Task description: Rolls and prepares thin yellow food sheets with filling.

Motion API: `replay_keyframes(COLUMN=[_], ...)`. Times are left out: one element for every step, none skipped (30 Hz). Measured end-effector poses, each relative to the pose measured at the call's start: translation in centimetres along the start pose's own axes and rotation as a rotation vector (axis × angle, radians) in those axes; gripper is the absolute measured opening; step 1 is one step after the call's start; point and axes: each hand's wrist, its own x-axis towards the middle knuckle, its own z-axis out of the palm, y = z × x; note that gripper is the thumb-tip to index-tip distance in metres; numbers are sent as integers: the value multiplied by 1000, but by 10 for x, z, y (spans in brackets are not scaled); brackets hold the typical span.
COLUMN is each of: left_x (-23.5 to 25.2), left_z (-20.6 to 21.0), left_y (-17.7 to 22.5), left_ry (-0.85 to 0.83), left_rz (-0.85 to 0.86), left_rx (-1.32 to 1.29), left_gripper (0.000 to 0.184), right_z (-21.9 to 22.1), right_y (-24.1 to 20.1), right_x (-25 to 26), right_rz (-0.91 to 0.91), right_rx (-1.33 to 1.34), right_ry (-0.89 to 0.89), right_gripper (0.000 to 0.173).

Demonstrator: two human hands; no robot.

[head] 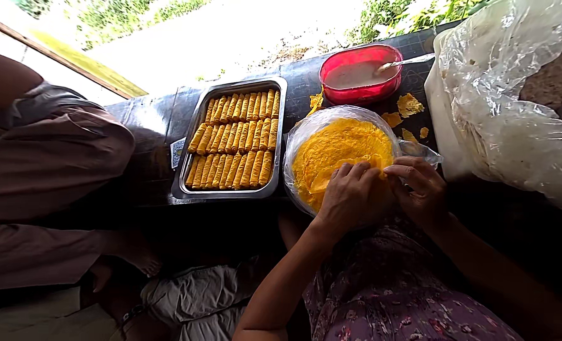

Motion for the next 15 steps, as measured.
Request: replay_keyframes(left_x=[0,0,0,-2,-4,-6,-9,-12,-14,-16,-18,-19,-19,-19,-19], left_z=[-3,-6,-10,-14,-19,-24,-28,-33,-38,-42,-44,-46,-47,-46,-46], left_y=[-1,-2,-3,-5,-6,-8,-10,-12,-14,-17,-20,-23,-25,-27,-28], left_ry=[7,16,20,12,3,-1,1,0,0,5,9,9,2,-13,-37], left_rz=[-31,-68,-105,-139,-166,-185,-193,-193,-185,-166,-143,-123,-108,-101,-103], left_rx=[-51,-103,-151,-188,-213,-228,-223,-199,-167,-124,-82,-45,-15,10,22], left_gripper=[19,20,22,24,25,25,25,24,23,21,20,17,17,18,21], right_z=[4,7,11,13,15,16,16,15,13,12,10,8,7,6,6], right_y=[-3,-6,-7,-8,-9,-10,-12,-13,-15,-17,-19,-22,-24,-27,-28], right_x=[2,4,4,4,3,3,4,5,6,9,12,16,21,25,30], right_rz=[-27,-50,-67,-80,-87,-85,-81,-80,-86,-99,-112,-126,-139,-144,-141], right_rx=[-3,-11,-20,-35,-51,-66,-83,-103,-126,-153,-172,-187,-200,-209,-207], right_ry=[-8,-26,-53,-84,-108,-130,-149,-169,-190,-216,-248,-285,-328,-380,-430], right_gripper=[11,12,13,15,17,18,20,22,24,25,27,26,26,25,25])
